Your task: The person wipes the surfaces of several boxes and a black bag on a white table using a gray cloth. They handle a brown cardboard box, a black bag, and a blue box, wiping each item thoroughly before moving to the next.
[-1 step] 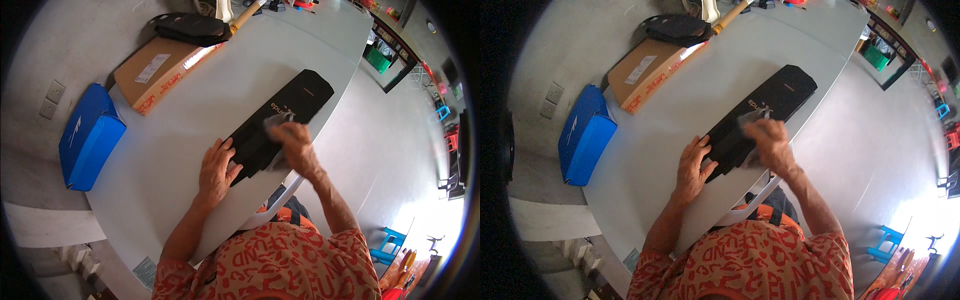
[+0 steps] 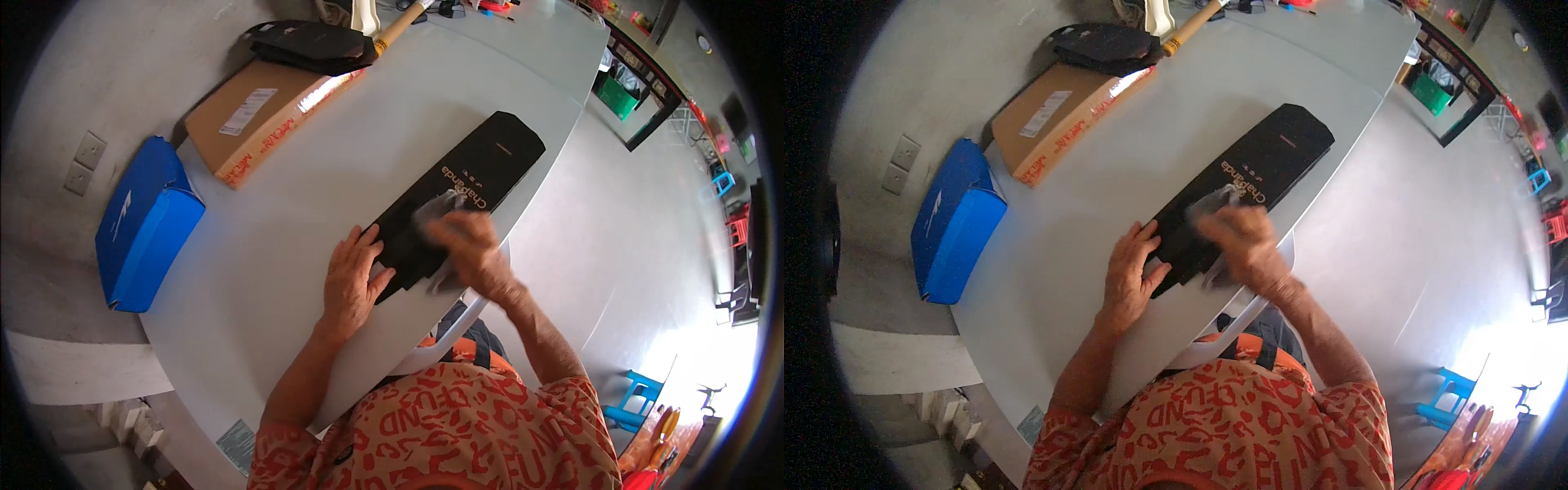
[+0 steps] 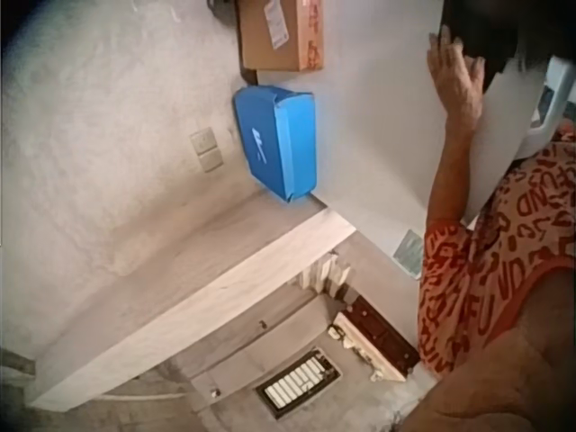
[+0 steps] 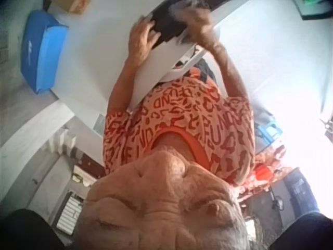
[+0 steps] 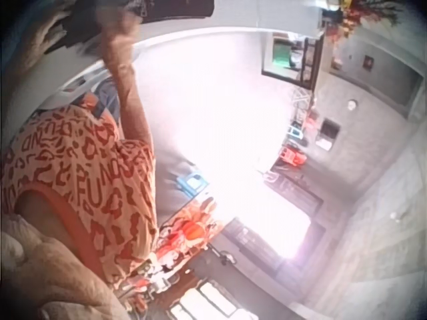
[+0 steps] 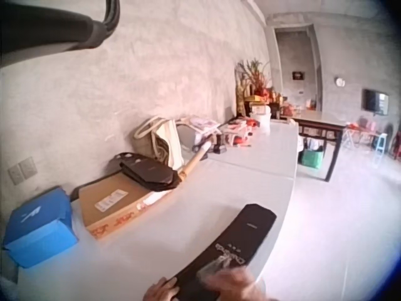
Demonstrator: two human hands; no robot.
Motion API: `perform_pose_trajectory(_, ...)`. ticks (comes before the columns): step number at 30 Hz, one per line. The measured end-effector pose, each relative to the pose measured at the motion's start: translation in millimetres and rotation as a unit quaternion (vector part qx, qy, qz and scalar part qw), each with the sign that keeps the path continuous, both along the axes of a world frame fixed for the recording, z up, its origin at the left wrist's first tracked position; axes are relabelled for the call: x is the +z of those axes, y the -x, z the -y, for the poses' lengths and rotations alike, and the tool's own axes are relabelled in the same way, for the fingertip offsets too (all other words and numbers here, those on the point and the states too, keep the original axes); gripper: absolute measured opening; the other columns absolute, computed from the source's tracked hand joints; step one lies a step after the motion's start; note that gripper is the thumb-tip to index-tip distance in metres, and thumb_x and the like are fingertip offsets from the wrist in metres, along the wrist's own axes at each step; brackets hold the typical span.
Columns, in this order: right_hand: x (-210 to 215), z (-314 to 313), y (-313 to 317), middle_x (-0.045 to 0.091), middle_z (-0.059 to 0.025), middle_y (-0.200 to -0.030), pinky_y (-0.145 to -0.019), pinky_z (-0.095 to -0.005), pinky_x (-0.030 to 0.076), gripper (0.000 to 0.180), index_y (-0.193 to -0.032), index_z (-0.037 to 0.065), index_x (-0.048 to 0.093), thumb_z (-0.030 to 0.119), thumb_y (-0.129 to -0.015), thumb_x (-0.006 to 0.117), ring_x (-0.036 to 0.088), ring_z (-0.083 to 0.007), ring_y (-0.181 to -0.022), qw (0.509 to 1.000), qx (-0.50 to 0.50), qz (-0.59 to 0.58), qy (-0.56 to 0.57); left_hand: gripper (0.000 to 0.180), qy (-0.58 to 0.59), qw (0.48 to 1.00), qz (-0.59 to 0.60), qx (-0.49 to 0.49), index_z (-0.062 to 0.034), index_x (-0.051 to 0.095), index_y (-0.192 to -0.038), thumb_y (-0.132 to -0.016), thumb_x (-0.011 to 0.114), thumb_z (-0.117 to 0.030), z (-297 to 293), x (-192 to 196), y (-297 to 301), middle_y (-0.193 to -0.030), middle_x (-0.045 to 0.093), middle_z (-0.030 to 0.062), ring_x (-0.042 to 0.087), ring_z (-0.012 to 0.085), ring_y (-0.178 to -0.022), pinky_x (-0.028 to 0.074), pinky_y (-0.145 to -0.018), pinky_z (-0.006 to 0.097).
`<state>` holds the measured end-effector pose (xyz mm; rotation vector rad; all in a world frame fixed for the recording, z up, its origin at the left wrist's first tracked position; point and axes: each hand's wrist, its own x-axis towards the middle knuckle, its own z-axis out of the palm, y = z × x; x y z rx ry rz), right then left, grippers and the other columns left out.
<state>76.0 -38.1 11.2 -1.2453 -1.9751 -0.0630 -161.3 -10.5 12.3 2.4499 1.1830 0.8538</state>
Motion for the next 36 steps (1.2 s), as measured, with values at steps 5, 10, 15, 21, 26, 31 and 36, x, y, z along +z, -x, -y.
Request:
perform_pose_trajectory(5,7,18,25,0.058,-0.0109,-0.113,-0.081,-0.0378,0.050,0.050,-0.115,0.012,0.066,0.002,-0.067,0.076,0.054,-0.0259,-0.099,0.994,0.072,0.038,0.076,0.043,-0.002,1.000,-0.007,0.003,-0.0025,0.058,-0.111,-0.072,0.078,-0.008,1,1,1,-0.137,0.052,0.0135,0.044,0.0377,-0.131,0.036,-0.107,0.048)
perform_pose_trajectory(10,-6,0,-13,0.057,-0.0123,-0.114,-0.083,-0.0383,0.051,0.053,-0.117,0.012,0.066,0.000,-0.066,0.076,0.054,-0.0264,-0.100,0.996,-0.029,0.066,0.061,0.042,-0.006,1.000,0.007,-0.015,-0.0030,0.057,-0.112,-0.075,0.077,-0.010,-2,-3,3,-0.139,0.051,0.0139,0.043,0.0386,-0.131,0.034,-0.107,0.050)
perform_pose_trajectory(15,9,-8,-13,0.056,-0.0140,-0.115,-0.085,-0.0395,0.051,0.050,-0.114,0.011,0.066,-0.003,-0.068,0.074,0.055,-0.0275,-0.100,0.995,-0.072,0.023,0.065,0.045,0.009,1.000,0.005,-0.012,-0.0035,0.056,-0.116,-0.077,0.077,-0.012,-2,-4,3,-0.141,0.049,0.0138,0.041,0.0375,-0.133,0.032,-0.108,0.053)
perform_pose_trajectory(21,5,-7,46,0.057,-0.0132,-0.122,-0.087,-0.0392,0.048,0.050,-0.119,0.008,0.062,-0.001,-0.070,0.066,0.053,-0.0290,-0.104,0.995,0.069,0.035,0.061,0.045,0.029,0.999,-0.023,-0.003,-0.0026,0.054,-0.117,-0.078,0.075,-0.011,0,-4,3,-0.142,0.046,0.0135,0.037,0.0360,-0.136,0.030,-0.110,0.053)
perform_pose_trajectory(26,3,-25,39,0.058,-0.0120,-0.123,-0.088,-0.0391,0.047,0.049,-0.120,0.006,0.062,-0.001,-0.072,0.065,0.053,-0.0289,-0.104,0.996,0.007,0.058,0.069,0.043,0.034,0.999,-0.019,-0.010,-0.0023,0.054,-0.118,-0.081,0.073,-0.012,2,0,3,-0.142,0.047,0.0135,0.036,0.0363,-0.136,0.029,-0.110,0.052)
perform_pose_trajectory(31,-10,-63,6,0.060,-0.0135,-0.122,-0.088,-0.0385,0.045,0.042,-0.117,0.004,0.063,-0.002,-0.076,0.062,0.054,-0.0289,-0.101,0.993,-0.097,0.056,0.026,0.043,0.028,0.999,-0.020,-0.015,-0.0023,0.053,-0.117,-0.081,0.074,-0.015,1,0,3,-0.142,0.046,0.0137,0.037,0.0364,-0.136,0.030,-0.110,0.051)
perform_pose_trajectory(36,-6,-72,14,0.061,-0.0151,-0.118,-0.087,-0.0380,0.045,0.045,-0.114,0.006,0.064,0.002,-0.069,0.069,0.056,-0.0292,-0.095,0.998,-0.046,0.048,0.001,0.043,0.025,0.999,-0.024,-0.013,-0.0026,0.054,-0.116,-0.081,0.074,-0.016,0,-1,2,-0.143,0.045,0.0137,0.037,0.0364,-0.135,0.029,-0.111,0.052)
